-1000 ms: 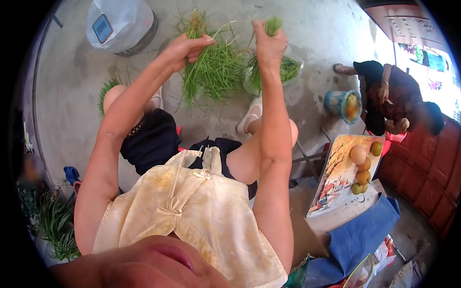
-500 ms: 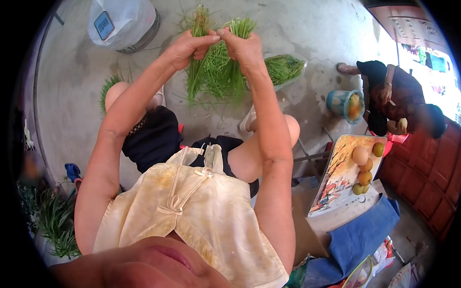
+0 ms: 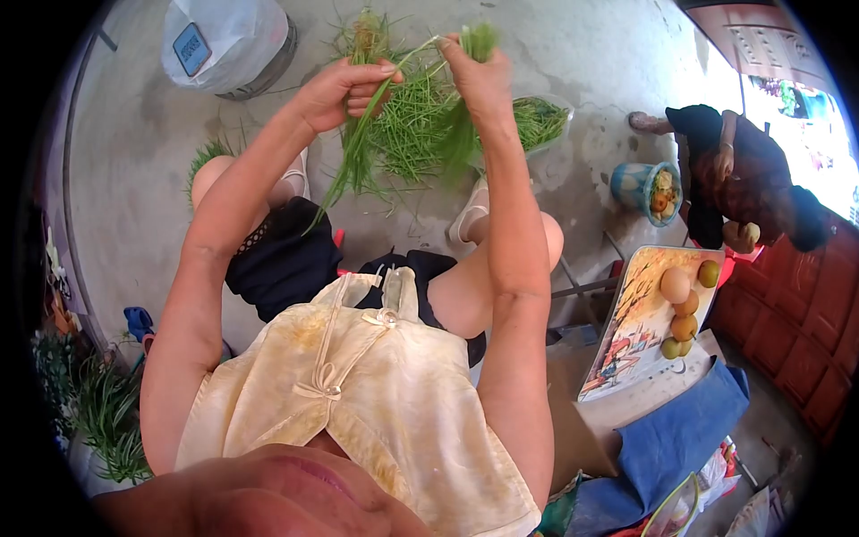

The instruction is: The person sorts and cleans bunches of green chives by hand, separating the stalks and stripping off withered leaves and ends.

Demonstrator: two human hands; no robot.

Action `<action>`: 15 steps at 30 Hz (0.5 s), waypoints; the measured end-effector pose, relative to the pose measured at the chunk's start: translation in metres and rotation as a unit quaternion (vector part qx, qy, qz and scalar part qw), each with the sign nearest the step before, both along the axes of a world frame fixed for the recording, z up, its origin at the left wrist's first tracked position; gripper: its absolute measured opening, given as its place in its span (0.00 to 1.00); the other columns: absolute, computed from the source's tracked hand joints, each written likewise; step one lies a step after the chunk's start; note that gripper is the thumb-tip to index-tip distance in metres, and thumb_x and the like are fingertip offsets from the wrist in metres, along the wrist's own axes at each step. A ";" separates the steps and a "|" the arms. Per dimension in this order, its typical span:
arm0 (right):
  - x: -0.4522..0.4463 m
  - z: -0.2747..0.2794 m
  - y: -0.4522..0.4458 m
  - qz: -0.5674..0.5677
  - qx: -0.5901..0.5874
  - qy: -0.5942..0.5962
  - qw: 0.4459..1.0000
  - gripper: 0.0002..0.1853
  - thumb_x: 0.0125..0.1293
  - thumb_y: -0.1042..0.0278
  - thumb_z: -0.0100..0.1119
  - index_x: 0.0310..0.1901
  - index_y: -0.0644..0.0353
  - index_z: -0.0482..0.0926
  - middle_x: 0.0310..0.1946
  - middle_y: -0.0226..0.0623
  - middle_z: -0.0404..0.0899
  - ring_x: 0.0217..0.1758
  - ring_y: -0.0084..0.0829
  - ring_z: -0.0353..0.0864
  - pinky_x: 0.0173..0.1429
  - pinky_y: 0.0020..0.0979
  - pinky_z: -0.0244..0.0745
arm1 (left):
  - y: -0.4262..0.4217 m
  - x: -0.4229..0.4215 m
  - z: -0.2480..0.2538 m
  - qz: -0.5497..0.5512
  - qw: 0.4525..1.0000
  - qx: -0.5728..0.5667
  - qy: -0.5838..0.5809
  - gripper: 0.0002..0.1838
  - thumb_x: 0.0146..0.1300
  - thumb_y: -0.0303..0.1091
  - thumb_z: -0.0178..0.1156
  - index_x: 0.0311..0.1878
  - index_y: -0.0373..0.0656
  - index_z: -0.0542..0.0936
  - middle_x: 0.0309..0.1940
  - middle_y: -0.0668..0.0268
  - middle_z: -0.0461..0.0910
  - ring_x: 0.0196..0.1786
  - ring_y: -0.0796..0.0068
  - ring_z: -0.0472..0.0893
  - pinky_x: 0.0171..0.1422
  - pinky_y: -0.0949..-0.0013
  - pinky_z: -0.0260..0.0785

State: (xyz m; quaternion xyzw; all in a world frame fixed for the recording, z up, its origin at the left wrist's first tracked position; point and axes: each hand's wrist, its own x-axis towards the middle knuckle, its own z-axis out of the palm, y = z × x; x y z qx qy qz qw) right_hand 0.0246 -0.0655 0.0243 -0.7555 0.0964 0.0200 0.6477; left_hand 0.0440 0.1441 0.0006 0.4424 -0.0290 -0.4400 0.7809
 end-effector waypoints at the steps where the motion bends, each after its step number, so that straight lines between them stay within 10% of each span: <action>1: 0.001 0.001 -0.002 0.007 -0.078 -0.012 0.997 0.13 0.61 0.65 0.63 0.44 0.64 0.79 0.19 0.25 0.72 0.20 0.17 0.68 0.24 0.24 0.63 | 0.002 0.001 -0.002 0.002 1.000 0.007 0.002 0.11 0.67 0.36 0.55 0.43 0.38 0.79 0.13 0.83 0.53 0.14 0.90 0.51 0.18 0.79 0.42; 8: -0.003 -0.012 -0.008 0.058 -0.315 -0.189 0.928 0.21 0.59 0.69 0.63 0.56 0.48 0.77 0.28 0.34 0.82 0.23 0.24 0.74 0.31 0.28 0.72 | 0.010 0.005 -0.002 0.005 0.995 0.096 0.028 0.12 0.66 0.38 0.56 0.42 0.39 0.82 0.12 0.84 0.51 0.14 0.90 0.49 0.18 0.77 0.39; 11: -0.013 -0.018 0.007 0.152 -0.412 -0.218 0.872 0.19 0.54 0.66 0.62 0.50 0.48 0.78 0.34 0.43 0.82 0.37 0.47 0.82 0.42 0.41 0.77 | 0.010 0.006 -0.006 0.005 0.991 0.126 0.048 0.12 0.66 0.38 0.56 0.40 0.40 0.81 0.12 0.84 0.50 0.14 0.90 0.50 0.18 0.78 0.39; 15: -0.016 -0.016 0.006 0.164 -0.411 -0.210 0.872 0.17 0.53 0.63 0.62 0.46 0.48 0.78 0.33 0.41 0.82 0.39 0.45 0.81 0.42 0.42 0.76 | 0.012 0.010 -0.010 0.000 0.994 0.094 0.046 0.10 0.66 0.38 0.56 0.38 0.41 0.79 0.11 0.84 0.52 0.14 0.89 0.52 0.19 0.77 0.42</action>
